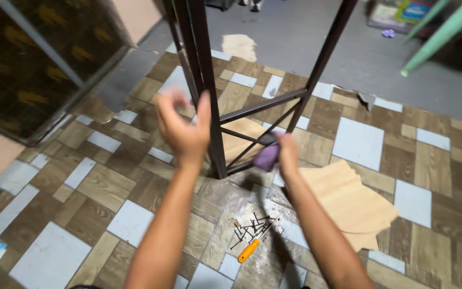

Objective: The person positions a metal furniture frame, places a curved wooden shelf onto the frame, and secures it using a screwdriver and screws. The person then tightens additional screws to attach the shelf to the frame.

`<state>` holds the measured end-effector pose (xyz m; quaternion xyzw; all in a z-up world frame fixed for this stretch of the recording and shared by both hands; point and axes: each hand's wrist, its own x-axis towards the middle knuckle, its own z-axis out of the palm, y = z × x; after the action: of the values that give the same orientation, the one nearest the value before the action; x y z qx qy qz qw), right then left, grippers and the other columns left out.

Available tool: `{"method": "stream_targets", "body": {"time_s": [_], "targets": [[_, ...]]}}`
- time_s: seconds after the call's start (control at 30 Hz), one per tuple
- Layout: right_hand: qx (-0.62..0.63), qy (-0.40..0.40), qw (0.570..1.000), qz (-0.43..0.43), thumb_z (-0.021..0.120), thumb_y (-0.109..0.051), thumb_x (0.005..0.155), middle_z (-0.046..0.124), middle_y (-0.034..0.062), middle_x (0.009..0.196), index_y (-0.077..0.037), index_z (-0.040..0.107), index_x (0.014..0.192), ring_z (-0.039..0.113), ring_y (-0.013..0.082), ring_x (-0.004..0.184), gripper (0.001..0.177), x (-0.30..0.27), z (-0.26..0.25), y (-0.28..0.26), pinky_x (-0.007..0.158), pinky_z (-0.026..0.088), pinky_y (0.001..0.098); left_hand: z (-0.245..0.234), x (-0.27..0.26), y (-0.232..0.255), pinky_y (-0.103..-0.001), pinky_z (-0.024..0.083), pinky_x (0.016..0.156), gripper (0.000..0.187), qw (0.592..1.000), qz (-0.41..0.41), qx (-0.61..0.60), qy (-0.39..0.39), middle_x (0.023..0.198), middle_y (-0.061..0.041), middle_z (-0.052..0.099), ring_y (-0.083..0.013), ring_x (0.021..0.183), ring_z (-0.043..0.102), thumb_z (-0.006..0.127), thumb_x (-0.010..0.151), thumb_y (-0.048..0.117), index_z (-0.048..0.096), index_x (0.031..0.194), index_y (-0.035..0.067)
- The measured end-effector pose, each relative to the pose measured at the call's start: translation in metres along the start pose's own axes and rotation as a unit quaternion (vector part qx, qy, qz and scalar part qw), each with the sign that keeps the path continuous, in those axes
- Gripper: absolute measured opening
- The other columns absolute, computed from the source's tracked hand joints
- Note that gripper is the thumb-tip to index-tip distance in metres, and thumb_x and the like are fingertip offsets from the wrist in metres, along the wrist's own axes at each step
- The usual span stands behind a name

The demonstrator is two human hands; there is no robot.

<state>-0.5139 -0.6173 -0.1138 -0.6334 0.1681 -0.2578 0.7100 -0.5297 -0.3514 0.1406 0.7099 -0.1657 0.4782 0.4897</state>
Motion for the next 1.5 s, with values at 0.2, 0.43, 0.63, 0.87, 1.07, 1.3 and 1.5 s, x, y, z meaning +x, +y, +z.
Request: {"method": "stream_targets", "body": {"time_s": [0.2,0.43,0.63,0.87,1.07,1.3,1.5], "targets": [[0.205,-0.250,0.917,0.233,0.064,-0.025,0.096,0.071,0.0030,0.105,-0.008,0.070,0.111,0.066,0.0131,0.097,0.023,-0.100,0.051,0.038,0.087,0.053,0.0286,-0.025,-0.187,-0.093,-0.050,0.053,0.074,0.065,0.939,-0.061,0.043,-0.335,0.115,-0.021,0.064,-0.0430,0.090,0.066,0.084,0.072,0.023,0.057,0.129,0.005],[-0.265,-0.053,0.959,0.084,0.067,-0.025,0.091,0.075,0.0081,0.096,-0.009,0.071,0.104,0.069,0.0191,0.089,0.021,-0.106,-0.068,0.117,0.081,0.055,0.0351,-0.055,-0.286,-0.202,-0.052,0.052,0.093,0.063,0.806,-0.235,0.251,-0.481,0.130,-0.015,0.062,-0.0389,0.108,0.064,0.074,0.082,0.020,0.056,0.142,0.019],[0.160,0.249,0.795,0.529,0.067,-0.040,0.096,0.057,-0.0014,0.071,-0.024,0.056,0.085,0.054,0.0189,0.060,0.023,-0.123,-0.208,0.130,0.061,0.048,0.0488,-0.043,-0.297,-0.191,-0.056,0.042,0.099,0.077,0.765,-0.203,0.312,-0.525,0.136,-0.011,0.057,-0.0318,0.128,0.053,0.082,0.073,0.041,0.053,0.140,0.017],[0.324,0.223,0.786,0.477,0.076,-0.056,0.084,0.070,0.0101,0.120,-0.010,0.057,0.123,0.066,0.0285,0.114,0.063,-0.147,-0.181,0.146,0.102,0.051,0.0548,0.000,-0.317,-0.143,-0.051,0.046,0.100,0.068,0.794,-0.250,0.216,-0.511,0.132,-0.015,0.060,-0.0350,0.124,0.057,0.081,0.078,0.036,0.057,0.138,0.013],[0.386,0.252,0.779,0.425,0.081,-0.047,0.077,0.067,0.0050,0.120,-0.020,0.059,0.123,0.064,0.0257,0.118,0.058,-0.138,-0.168,0.140,0.106,0.050,0.0546,0.019,-0.317,-0.115,-0.047,0.051,0.095,0.064,0.811,-0.261,0.182,-0.491,0.128,-0.019,0.062,-0.0398,0.114,0.062,0.083,0.076,0.035,0.060,0.132,0.012],[0.358,0.227,0.804,0.418,0.084,-0.056,0.086,0.054,0.0041,0.104,-0.012,0.059,0.117,0.054,0.0188,0.097,0.059,-0.153,-0.171,0.133,0.100,0.057,0.0557,0.030,-0.309,-0.094,-0.046,0.053,0.091,0.058,0.822,-0.257,0.150,-0.485,0.122,-0.016,0.066,-0.0380,0.110,0.065,0.083,0.077,0.033,0.063,0.128,0.012],[0.300,0.239,0.867,0.319,0.077,-0.032,0.087,0.066,0.0032,0.102,-0.014,0.065,0.112,0.064,0.0172,0.088,0.034,-0.157,-0.179,0.112,0.085,0.060,0.0424,0.045,-0.315,-0.090,-0.044,0.055,0.088,0.053,0.832,-0.265,0.065,-0.483,0.123,-0.015,0.068,-0.0360,0.104,0.069,0.082,0.079,0.033,0.064,0.124,0.010]]}}
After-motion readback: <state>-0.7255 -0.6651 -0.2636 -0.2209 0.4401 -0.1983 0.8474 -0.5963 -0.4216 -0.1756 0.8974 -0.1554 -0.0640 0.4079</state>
